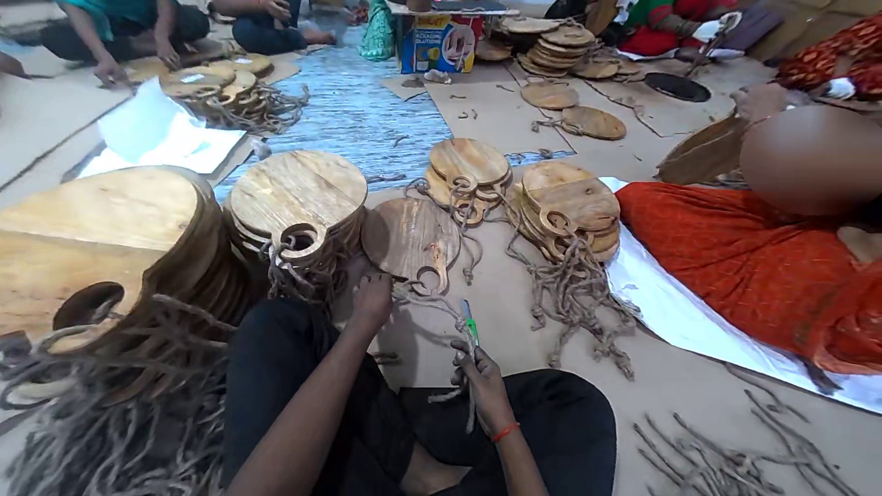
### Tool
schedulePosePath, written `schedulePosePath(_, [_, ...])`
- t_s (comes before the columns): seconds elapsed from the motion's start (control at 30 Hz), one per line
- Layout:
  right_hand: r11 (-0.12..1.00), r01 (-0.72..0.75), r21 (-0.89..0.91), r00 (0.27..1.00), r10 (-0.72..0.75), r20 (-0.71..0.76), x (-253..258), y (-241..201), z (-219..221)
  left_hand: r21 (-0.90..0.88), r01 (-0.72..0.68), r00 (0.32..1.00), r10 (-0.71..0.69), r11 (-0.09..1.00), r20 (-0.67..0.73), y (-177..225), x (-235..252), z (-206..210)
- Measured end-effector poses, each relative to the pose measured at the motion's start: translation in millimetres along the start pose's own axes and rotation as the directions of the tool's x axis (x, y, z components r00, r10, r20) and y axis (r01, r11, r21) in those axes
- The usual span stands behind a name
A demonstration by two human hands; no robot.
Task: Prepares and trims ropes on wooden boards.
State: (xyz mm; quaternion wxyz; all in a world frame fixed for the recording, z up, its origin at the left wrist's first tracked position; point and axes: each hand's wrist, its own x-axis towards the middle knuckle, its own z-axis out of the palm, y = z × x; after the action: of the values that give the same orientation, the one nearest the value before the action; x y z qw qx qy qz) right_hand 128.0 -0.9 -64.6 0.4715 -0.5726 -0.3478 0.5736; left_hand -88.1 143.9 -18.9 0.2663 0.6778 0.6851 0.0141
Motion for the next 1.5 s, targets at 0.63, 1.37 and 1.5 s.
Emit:
schedulePosePath(0.63, [0.433,-0.399,0.808,0.866,0.469,0.176,-55.3,-64.1,82.5,-0.105,-0.731,0.624,0.723,0.674,0.297,29.1,-27.4,75.9])
schedulePosePath(1.37, [0.455,-0.216,-0.864,0.975,0.054,-0.215,79.8,-14.9,-37.1,-0.737,0.122,0.968,0.086,0.665,0.238,28.7,-22.6,77.4])
schedulePosePath(1.5, [0.353,-0.251,-0.901,0.956,0.236,-0.174,85.3,-4.9,-28.4,-0.809,0.017,0.985,0.129,0.588,0.115,31.2,-21.7,79.1])
